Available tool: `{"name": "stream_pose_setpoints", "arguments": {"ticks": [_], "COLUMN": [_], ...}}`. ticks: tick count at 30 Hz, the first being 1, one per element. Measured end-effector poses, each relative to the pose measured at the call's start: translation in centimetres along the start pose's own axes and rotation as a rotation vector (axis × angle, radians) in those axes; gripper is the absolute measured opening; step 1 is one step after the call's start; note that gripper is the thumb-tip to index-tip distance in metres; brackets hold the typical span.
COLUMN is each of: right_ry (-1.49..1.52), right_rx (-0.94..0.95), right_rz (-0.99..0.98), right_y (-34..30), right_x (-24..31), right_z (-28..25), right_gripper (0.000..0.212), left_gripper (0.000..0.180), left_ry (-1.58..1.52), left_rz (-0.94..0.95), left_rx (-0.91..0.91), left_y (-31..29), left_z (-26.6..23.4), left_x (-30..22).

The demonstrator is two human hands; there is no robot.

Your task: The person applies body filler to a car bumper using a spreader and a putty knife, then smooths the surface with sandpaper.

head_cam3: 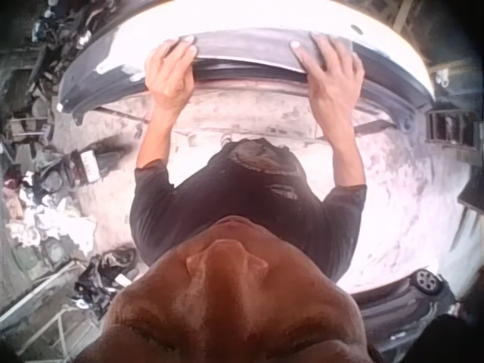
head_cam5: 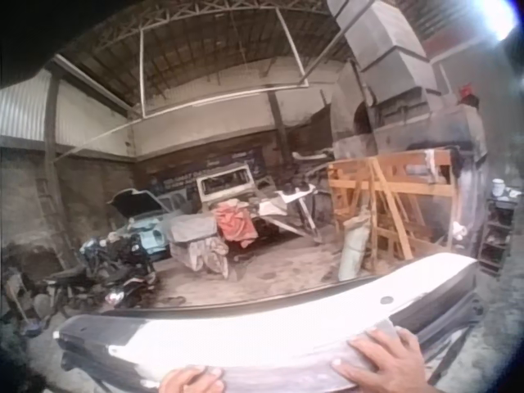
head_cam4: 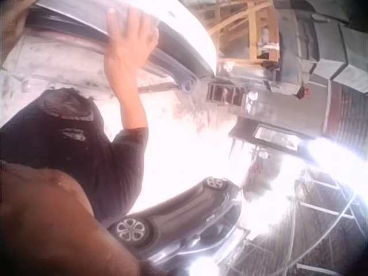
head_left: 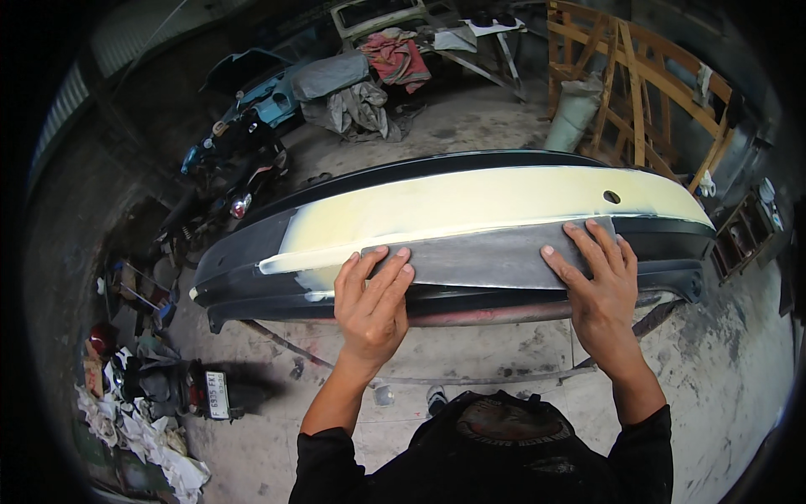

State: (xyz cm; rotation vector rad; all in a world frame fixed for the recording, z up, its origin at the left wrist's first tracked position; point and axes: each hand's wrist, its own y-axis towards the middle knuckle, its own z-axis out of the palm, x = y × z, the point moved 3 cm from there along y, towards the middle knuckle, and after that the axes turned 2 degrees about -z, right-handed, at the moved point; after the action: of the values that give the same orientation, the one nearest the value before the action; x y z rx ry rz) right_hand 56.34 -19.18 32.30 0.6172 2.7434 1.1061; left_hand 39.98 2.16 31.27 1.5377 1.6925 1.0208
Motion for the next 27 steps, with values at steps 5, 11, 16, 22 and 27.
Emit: {"name": "stream_pose_setpoints", "arguments": {"ticks": [5,11,16,22,27], "right_ry": [-0.040,-0.034,-0.029,-0.041,-0.066], "right_rx": [0.005,-0.017,-0.024,-0.020,-0.029], "right_rz": [-0.035,-0.042,-0.047,-0.035,-0.040], "right_y": [0.1,-0.3,-1.4,-2.4,-0.9], "right_x": [-0.5,-0.7,-0.5,-0.1,-0.1], "right_z": [0.7,1.7,1.8,0.6,-0.3], "right_gripper": [0.048,0.049,0.050,0.047,0.047], "left_gripper": [0.026,0.022,0.020,0.021,0.025], "left_ry": [-0.017,0.027,0.046,-0.018,-0.009], "left_rz": [0.013,0.028,0.036,0.039,0.030], "left_rx": [0.008,0.057,0.087,0.081,0.031], "left_y": [0.2,-0.5,-1.3,-1.8,-0.1], "left_z": [0.4,0.7,0.6,-0.3,-0.4], "left_x": [0.3,0.1,-0.4,-0.8,-0.4]}}
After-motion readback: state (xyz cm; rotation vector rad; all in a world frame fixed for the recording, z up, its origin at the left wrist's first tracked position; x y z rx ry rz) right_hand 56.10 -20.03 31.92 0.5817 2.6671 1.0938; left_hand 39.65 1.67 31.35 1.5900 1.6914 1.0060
